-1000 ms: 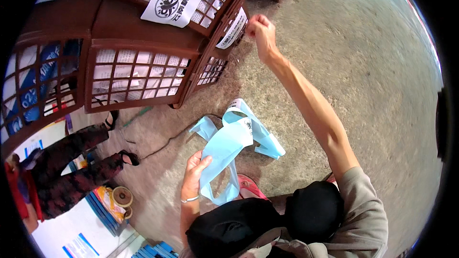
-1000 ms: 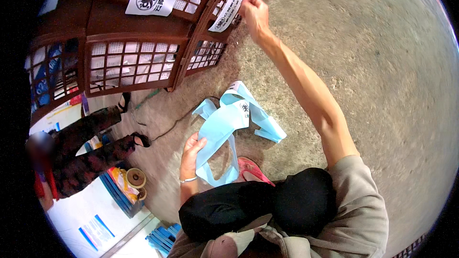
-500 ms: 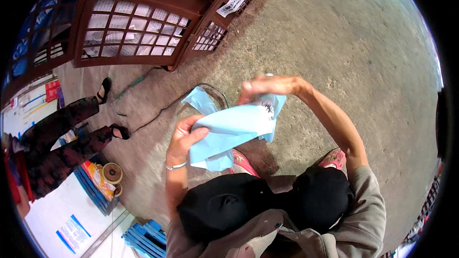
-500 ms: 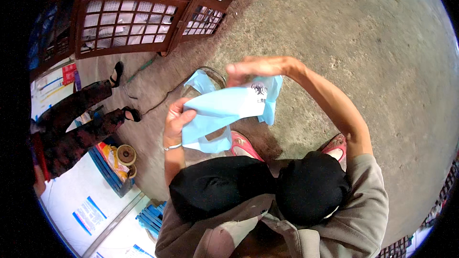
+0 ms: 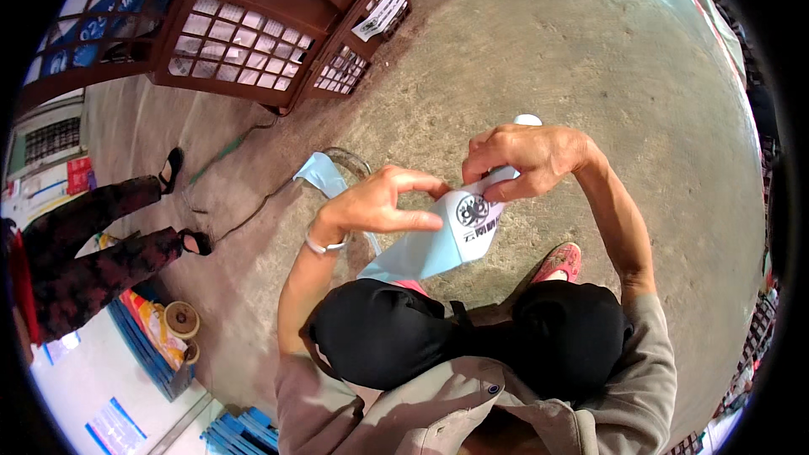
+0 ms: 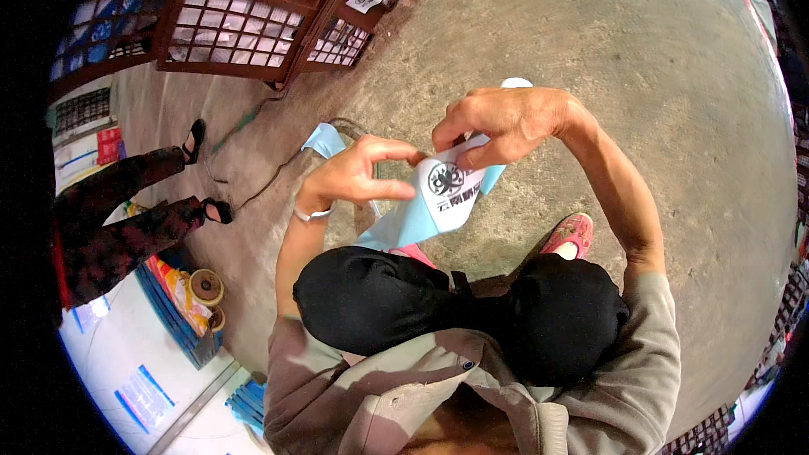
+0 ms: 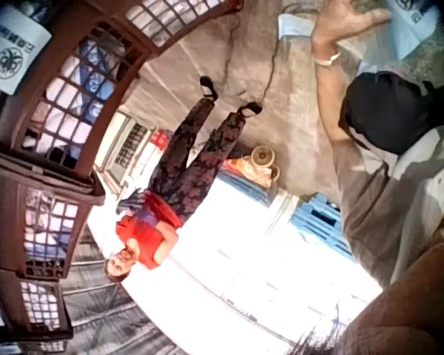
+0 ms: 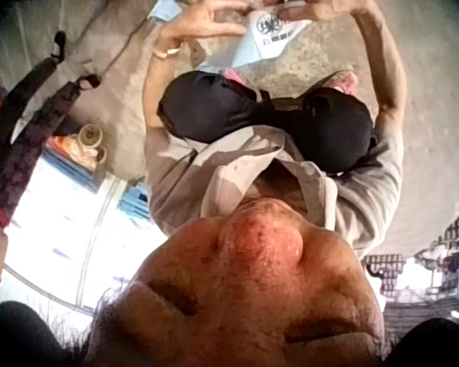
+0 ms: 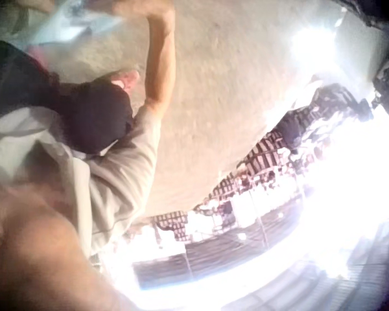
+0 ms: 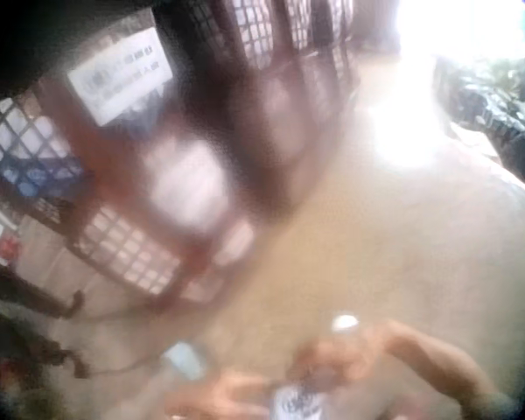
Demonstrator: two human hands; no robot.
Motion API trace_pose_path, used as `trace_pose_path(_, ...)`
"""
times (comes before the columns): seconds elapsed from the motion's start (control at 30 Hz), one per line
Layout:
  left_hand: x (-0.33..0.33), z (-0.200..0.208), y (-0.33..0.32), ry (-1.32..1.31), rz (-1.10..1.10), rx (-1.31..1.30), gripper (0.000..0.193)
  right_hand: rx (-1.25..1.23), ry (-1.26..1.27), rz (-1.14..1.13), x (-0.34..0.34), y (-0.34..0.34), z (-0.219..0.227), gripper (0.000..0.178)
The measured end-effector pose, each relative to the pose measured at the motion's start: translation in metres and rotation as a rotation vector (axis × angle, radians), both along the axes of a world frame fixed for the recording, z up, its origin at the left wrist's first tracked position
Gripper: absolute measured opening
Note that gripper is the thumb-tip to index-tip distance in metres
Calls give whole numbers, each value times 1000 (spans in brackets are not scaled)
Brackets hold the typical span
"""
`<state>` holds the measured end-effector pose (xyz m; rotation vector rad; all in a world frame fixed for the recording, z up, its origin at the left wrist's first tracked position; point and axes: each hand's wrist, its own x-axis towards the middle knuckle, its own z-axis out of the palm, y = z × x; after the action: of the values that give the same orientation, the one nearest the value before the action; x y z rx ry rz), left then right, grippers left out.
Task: The person tears off individual labels from a roll and sticks them onto the sides of stacked brown plastic crates. They repeat this process for several crates in a warehouse aisle.
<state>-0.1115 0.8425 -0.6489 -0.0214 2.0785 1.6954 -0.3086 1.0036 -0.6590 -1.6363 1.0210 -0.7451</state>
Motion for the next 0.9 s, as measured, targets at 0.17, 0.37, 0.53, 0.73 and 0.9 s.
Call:
trace_pose_path(0.17, -10, -3, 20, -181, 466, 363, 14, -366, 402, -724, 8, 17, 5, 22)
trace_pose_path(0.37, -11, 1, 9, 12, 533, 127, 13, 153, 204, -897, 52, 16, 30, 23)
trace_pose_path(0.53, -14, -2, -14, 310, 372, -207, 14, 129, 185, -845, 50, -14, 24, 19)
trace_pose_path(0.73, -17, 4, -62, 176, 256, -122, 14, 311, 93, -744, 53, -57, 31, 19)
trace_pose_path(0.9, -24, -16, -91, 101, 162, 96, 19, 402, -144, -916, 54, -61, 10, 24)
